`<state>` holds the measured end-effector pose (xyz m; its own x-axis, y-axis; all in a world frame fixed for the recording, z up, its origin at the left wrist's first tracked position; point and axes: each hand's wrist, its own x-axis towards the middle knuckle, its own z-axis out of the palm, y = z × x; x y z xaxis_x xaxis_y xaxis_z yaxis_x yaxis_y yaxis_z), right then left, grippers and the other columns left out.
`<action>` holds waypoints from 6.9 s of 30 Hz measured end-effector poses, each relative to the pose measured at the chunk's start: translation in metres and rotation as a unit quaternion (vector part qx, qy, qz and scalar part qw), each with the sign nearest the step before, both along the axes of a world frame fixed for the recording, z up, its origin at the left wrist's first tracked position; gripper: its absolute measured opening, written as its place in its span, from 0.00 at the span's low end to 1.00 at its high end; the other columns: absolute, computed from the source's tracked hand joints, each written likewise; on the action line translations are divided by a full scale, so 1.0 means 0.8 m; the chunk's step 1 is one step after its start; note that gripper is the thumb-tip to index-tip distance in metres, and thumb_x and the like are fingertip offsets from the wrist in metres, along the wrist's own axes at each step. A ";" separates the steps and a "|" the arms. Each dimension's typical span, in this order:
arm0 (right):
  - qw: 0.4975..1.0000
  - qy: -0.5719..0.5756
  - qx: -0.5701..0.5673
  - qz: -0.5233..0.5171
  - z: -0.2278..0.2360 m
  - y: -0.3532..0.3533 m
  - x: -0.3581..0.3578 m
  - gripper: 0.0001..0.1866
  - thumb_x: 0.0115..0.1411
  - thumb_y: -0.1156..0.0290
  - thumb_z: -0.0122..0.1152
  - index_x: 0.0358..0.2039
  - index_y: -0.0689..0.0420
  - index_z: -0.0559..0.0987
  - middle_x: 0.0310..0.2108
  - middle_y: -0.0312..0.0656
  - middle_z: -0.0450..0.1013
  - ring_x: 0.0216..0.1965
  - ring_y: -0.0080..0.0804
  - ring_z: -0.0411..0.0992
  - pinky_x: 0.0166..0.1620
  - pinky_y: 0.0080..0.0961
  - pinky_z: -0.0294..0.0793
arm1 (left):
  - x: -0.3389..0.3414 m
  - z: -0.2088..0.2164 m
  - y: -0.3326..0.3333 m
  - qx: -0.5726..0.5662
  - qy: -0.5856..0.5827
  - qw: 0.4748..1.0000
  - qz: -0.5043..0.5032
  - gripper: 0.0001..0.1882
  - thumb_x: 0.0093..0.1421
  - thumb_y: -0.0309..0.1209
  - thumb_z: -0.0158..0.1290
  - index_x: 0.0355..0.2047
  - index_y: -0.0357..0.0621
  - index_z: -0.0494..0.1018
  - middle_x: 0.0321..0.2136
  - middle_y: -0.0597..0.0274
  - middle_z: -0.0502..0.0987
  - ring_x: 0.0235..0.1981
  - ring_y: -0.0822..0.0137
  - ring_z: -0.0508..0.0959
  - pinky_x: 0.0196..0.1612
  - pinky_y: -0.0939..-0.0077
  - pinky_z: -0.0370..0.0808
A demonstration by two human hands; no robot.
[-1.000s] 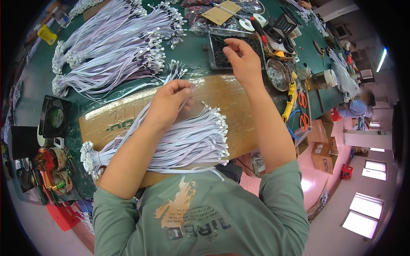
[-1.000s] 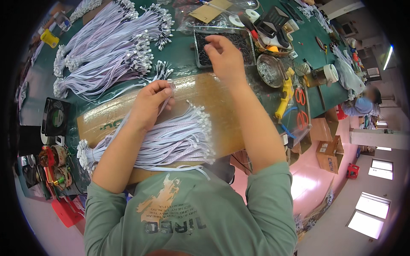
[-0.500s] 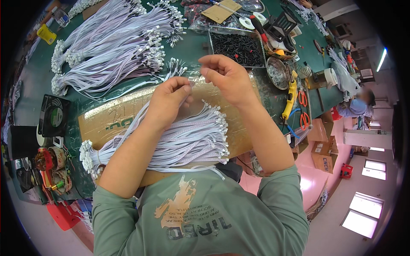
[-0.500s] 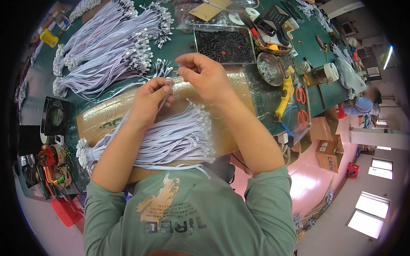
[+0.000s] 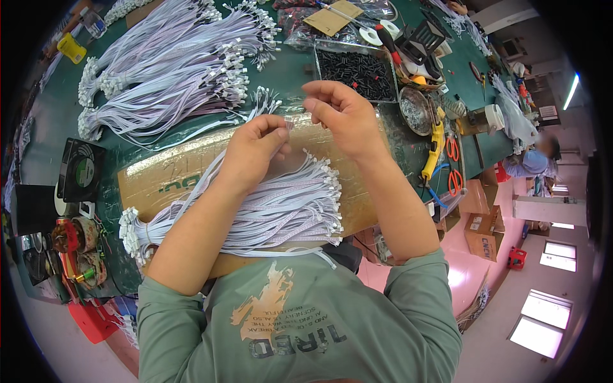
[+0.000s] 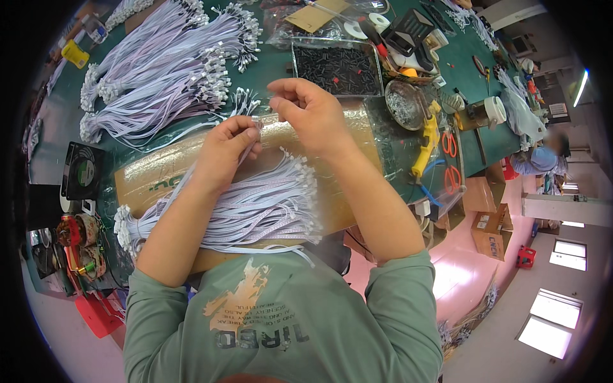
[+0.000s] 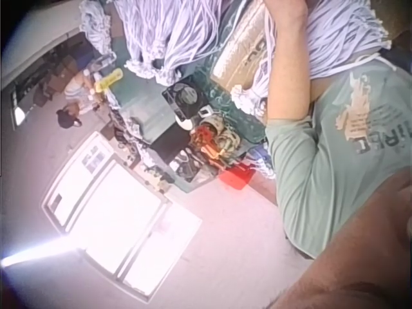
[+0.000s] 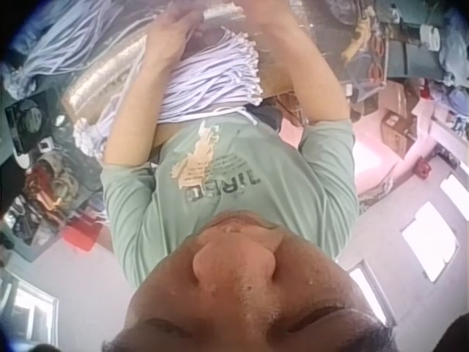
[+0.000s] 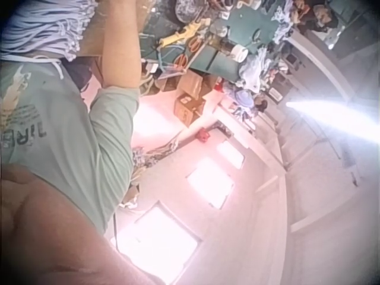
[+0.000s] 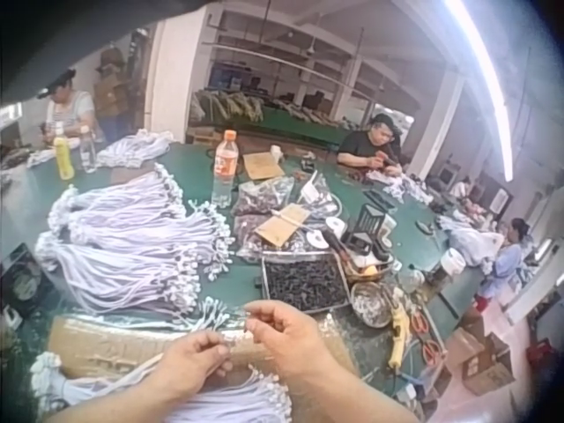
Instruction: The person assembles wiring harnesses by hand, attaching small black connectors to the ends of bundles of white wires.
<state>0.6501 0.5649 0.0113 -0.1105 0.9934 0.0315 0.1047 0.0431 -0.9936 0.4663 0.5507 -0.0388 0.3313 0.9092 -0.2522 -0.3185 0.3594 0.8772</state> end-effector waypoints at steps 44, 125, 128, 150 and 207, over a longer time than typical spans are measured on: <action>0.990 0.108 -0.085 0.026 -0.011 -0.007 -0.011 0.17 0.62 0.74 0.59 0.51 0.62 0.75 0.45 0.43 0.77 0.48 0.28 0.73 0.50 0.23 0.71 | -0.002 -0.001 0.000 -0.004 -0.034 0.999 -0.001 0.06 0.62 0.24 0.53 0.40 0.37 0.73 0.30 0.64 0.76 0.27 0.75 0.77 0.31 0.83 0.73; 0.828 -0.473 0.287 0.098 -0.019 -0.115 0.016 0.16 0.57 0.61 0.62 0.45 0.51 0.79 0.35 0.43 0.77 0.39 0.44 0.75 0.45 0.41 0.72 | -0.009 0.004 -0.009 0.104 0.305 0.939 -0.118 0.14 0.64 0.25 0.49 0.49 0.38 0.73 0.30 0.67 0.73 0.29 0.76 0.74 0.33 0.81 0.73; 0.826 -0.514 0.073 0.217 -0.007 -0.114 0.021 0.15 0.59 0.61 0.59 0.45 0.52 0.80 0.31 0.44 0.77 0.36 0.45 0.76 0.43 0.41 0.73 | -0.007 0.004 -0.006 0.075 0.264 0.955 -0.114 0.15 0.63 0.23 0.49 0.51 0.38 0.72 0.32 0.66 0.73 0.30 0.74 0.74 0.35 0.80 0.74; 0.797 -0.599 0.059 -0.052 -0.028 0.098 0.051 0.11 0.59 0.65 0.55 0.41 0.48 0.81 0.37 0.44 0.78 0.43 0.44 0.75 0.45 0.40 0.75 | -0.005 0.009 -0.004 0.014 0.023 0.999 -0.042 0.10 0.61 0.26 0.55 0.42 0.35 0.75 0.26 0.67 0.74 0.24 0.78 0.71 0.27 0.85 0.68; 0.982 -0.152 0.032 0.109 0.029 -0.004 0.009 0.16 0.55 0.74 0.62 0.46 0.58 0.78 0.32 0.34 0.77 0.34 0.19 0.73 0.40 0.19 0.73 | -0.012 0.003 0.000 -0.006 -0.020 0.998 -0.051 0.06 0.58 0.21 0.56 0.37 0.37 0.74 0.29 0.62 0.76 0.26 0.70 0.78 0.32 0.80 0.76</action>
<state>0.6571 0.5617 0.0345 -0.3338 0.9423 0.0251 0.3770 0.1578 -0.9127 0.4565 0.5509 -0.0364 0.4330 0.8668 -0.2472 -0.3147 0.4023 0.8597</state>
